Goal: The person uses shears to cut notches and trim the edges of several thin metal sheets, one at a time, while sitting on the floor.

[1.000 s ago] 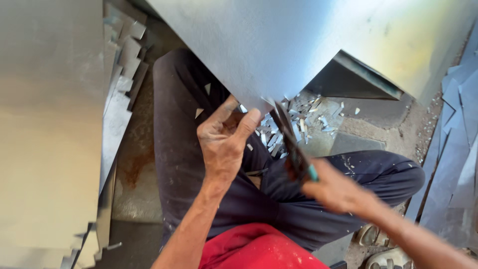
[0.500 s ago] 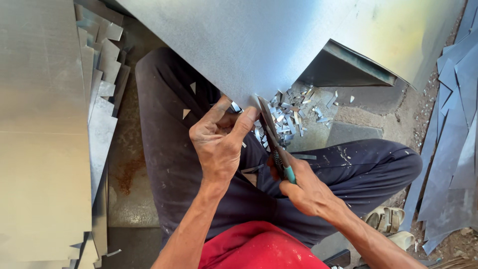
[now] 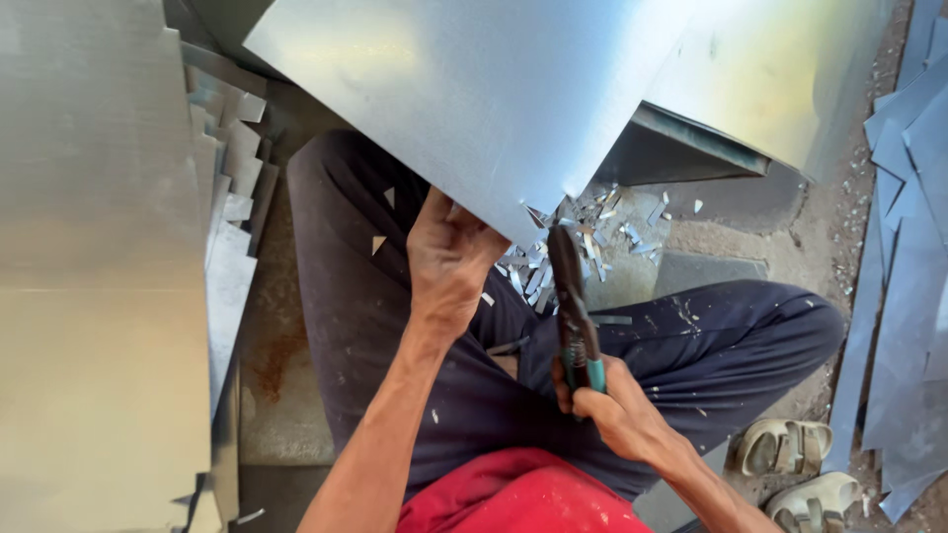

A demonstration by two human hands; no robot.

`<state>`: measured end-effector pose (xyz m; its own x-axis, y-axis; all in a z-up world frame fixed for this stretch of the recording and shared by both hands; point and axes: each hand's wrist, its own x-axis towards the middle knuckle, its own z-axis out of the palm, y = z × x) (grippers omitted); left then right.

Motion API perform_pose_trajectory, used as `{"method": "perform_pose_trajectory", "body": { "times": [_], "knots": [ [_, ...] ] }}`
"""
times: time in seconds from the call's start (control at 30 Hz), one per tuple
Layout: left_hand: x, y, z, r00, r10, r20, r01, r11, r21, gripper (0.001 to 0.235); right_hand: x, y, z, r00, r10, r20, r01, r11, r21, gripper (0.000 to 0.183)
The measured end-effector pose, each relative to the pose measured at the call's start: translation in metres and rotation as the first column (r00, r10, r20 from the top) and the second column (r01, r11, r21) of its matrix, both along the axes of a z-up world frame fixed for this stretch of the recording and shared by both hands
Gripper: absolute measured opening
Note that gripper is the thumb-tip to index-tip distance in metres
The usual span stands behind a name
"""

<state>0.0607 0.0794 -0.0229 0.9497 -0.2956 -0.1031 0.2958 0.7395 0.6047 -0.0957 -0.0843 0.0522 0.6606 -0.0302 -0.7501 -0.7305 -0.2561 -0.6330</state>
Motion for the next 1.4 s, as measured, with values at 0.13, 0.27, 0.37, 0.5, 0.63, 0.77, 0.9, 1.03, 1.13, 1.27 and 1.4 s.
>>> {"method": "perform_pose_trajectory", "body": {
  "times": [0.13,0.27,0.37,0.5,0.63,0.77,0.9,1.03,1.13,1.27,1.4],
  "knots": [
    [0.008,0.012,-0.001,0.98,-0.081,0.18,0.059,0.99,0.128,0.058,-0.037,-0.008,-0.008,0.988,-0.153,0.004,0.153,0.988,0.023,0.036],
    [0.003,0.0,0.007,0.967,-0.047,0.25,-0.057,0.917,0.394,0.065,-0.061,-0.007,-0.022,0.948,-0.315,0.038,0.31,0.945,0.105,0.033],
    [0.001,-0.014,0.015,0.973,0.047,0.226,-0.132,0.916,0.38,0.063,-0.066,-0.01,-0.032,0.944,-0.318,0.089,0.309,0.945,0.107,0.031],
    [-0.002,-0.017,0.029,0.93,0.083,0.359,-0.244,0.869,0.431,0.069,-0.067,-0.013,-0.036,0.927,-0.368,0.065,0.359,0.925,0.122,0.032],
    [-0.01,-0.034,0.031,0.871,0.202,0.448,-0.436,0.739,0.514,0.064,-0.063,-0.015,-0.039,0.934,-0.342,0.102,0.329,0.935,0.132,0.029],
    [-0.02,-0.046,0.024,0.848,0.291,0.443,-0.512,0.664,0.544,0.053,-0.058,-0.017,-0.039,0.953,-0.272,0.134,0.259,0.96,0.108,0.028],
    [-0.026,-0.045,0.013,0.858,0.293,0.421,-0.503,0.647,0.574,0.032,-0.057,-0.017,-0.038,0.95,-0.289,0.118,0.276,0.954,0.117,0.029],
    [-0.012,-0.021,0.002,0.992,0.096,0.076,-0.113,0.958,0.264,0.025,-0.057,-0.018,-0.041,0.948,-0.3,0.103,0.288,0.951,0.116,0.028],
    [-0.011,-0.017,0.001,0.986,0.031,0.166,-0.08,0.951,0.3,0.031,-0.058,-0.02,-0.04,0.952,-0.299,0.062,0.294,0.952,0.084,0.029],
    [-0.011,-0.018,-0.006,0.884,0.086,0.459,-0.428,0.545,0.721,0.011,-0.055,-0.018,-0.04,0.951,-0.3,0.082,0.292,0.952,0.093,0.028],
    [0.003,-0.008,-0.007,0.877,-0.098,0.47,-0.307,0.638,0.706,0.01,-0.06,-0.017,-0.039,0.934,-0.329,0.138,0.323,0.944,0.067,0.026]
  ]
}}
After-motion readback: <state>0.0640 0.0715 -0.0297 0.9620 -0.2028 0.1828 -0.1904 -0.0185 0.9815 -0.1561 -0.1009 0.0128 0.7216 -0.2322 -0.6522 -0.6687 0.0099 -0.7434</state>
